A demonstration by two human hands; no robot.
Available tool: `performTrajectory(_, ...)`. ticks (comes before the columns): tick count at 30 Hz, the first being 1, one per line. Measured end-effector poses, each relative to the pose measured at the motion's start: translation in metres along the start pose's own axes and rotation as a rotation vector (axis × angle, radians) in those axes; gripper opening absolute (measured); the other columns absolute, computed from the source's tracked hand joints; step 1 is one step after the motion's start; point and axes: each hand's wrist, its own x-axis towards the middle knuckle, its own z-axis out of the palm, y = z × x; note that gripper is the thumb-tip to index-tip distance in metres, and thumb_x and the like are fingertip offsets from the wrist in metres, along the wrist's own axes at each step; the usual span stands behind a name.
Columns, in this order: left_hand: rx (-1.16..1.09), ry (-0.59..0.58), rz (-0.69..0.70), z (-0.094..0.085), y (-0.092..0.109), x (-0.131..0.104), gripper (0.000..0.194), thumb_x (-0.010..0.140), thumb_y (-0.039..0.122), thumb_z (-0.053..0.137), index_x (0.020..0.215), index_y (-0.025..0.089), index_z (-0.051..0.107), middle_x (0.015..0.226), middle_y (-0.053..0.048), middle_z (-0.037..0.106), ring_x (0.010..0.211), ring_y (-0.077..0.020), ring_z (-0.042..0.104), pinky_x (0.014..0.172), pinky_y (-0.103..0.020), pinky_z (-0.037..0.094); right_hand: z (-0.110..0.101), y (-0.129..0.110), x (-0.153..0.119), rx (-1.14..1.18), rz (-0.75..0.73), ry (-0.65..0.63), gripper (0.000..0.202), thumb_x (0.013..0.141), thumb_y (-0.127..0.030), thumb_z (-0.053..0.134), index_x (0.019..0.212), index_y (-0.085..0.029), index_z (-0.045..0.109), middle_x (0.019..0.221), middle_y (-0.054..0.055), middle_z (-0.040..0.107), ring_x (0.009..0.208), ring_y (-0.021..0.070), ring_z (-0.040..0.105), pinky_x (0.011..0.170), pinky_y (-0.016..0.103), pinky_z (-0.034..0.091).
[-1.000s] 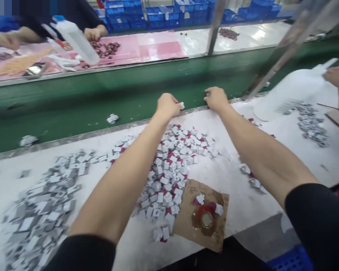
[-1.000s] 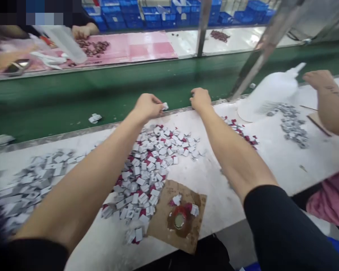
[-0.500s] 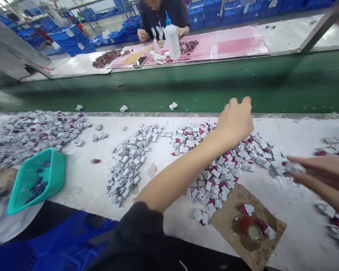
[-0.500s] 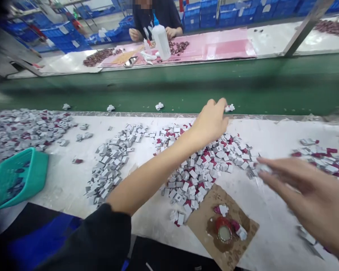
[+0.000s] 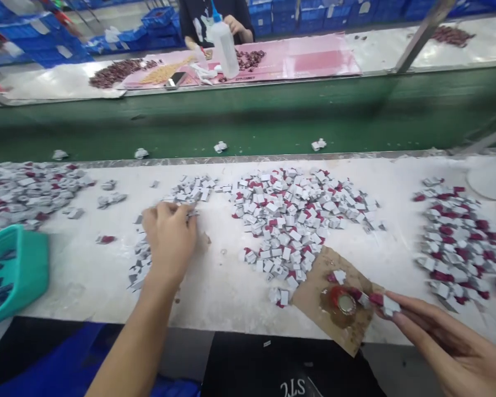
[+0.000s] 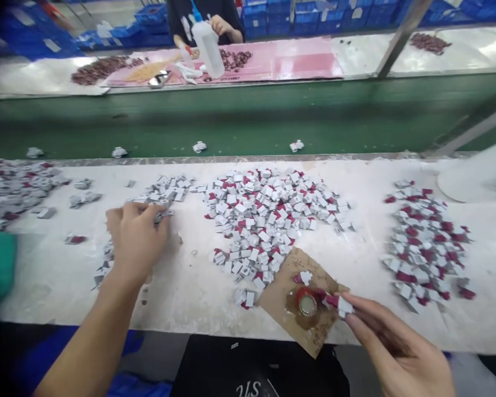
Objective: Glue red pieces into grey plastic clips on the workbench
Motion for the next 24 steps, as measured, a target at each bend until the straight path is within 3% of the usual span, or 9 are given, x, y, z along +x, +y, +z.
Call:
performTrajectory(2,-0.011,0.007,0.019,0.004,0.005,0.0,0.024,0.098,0.04,0.061,0.092,0.021,0.074,0.122,-0.017,0.068,0.148,-0.0534,0.052,0.125,-0.078,0.035,0.005,-0.012,-0.001,0.066,-0.05,-0.021,0.014,0.095,-0.048,0.091,0.104,-0.039,0.097,0.107,0.006,0.093,0.092,0.0331,0.092,0.075,0.036,0.08)
performTrajectory(4,-0.02,-0.026,0.011,0.007,0.011,-0.003,0.015,0.09,0.039,0.069,0.086,0.025,0.066,0.109,-0.013,0.071,0.137,-0.0498,0.062,0.124,-0.075,0.041,0.01,-0.021,-0.002,0.121,-0.082,-0.039,0.011,0.098,-0.042,0.09,0.105,-0.037,0.098,0.11,0.008,0.092,0.097,0.0315,0.091,0.078,0.036,0.079)
performTrajectory(8,-0.046,-0.129,-0.137,0.012,0.02,-0.012,0.018,0.084,0.043,0.074,0.087,0.03,0.063,0.084,-0.001,0.073,0.098,-0.0393,0.077,0.1,-0.059,0.062,0.018,-0.028,-0.009,0.146,-0.058,-0.079,0.017,0.104,-0.034,0.087,0.117,-0.038,0.096,0.11,0.006,0.091,0.097,0.0271,0.088,0.08,0.035,0.076)
performTrajectory(12,-0.097,-0.121,-0.15,0.01,0.025,-0.026,0.018,0.088,0.048,0.077,0.092,0.033,0.069,0.094,0.004,0.082,0.102,-0.0354,0.081,0.094,-0.051,0.064,0.021,-0.027,-0.016,0.131,-0.066,-0.089,0.016,0.105,-0.031,0.086,0.117,-0.036,0.096,0.11,0.006,0.09,0.098,0.0269,0.087,0.084,0.037,0.075)
performTrajectory(16,-0.047,-0.219,-0.182,0.005,0.029,-0.035,0.021,0.091,0.057,0.076,0.091,0.036,0.072,0.097,0.008,0.084,0.105,-0.0367,0.08,0.091,-0.052,0.065,0.022,-0.026,-0.017,0.128,-0.094,-0.114,0.015,0.106,-0.03,0.084,0.117,-0.033,0.094,0.111,0.008,0.09,0.1,0.03,0.088,0.084,0.041,0.076)
performTrajectory(20,-0.083,-0.26,-0.238,0.005,0.03,-0.033,0.025,0.094,0.061,0.076,0.09,0.037,0.07,0.096,0.01,0.084,0.109,-0.0366,0.081,0.097,-0.055,0.066,0.023,-0.026,-0.016,0.111,-0.127,-0.133,0.015,0.108,-0.029,0.082,0.118,-0.031,0.093,0.111,0.008,0.09,0.099,0.03,0.089,0.084,0.042,0.076)
performTrajectory(24,-0.124,-0.346,-0.301,0.005,0.019,-0.025,0.026,0.088,0.059,0.084,0.097,0.038,0.073,0.091,0.008,0.084,0.108,-0.0366,0.082,0.102,-0.056,0.066,0.023,-0.025,-0.016,0.103,-0.133,-0.14,0.016,0.108,-0.027,0.081,0.118,-0.031,0.093,0.11,0.007,0.089,0.099,0.0274,0.088,0.084,0.038,0.076)
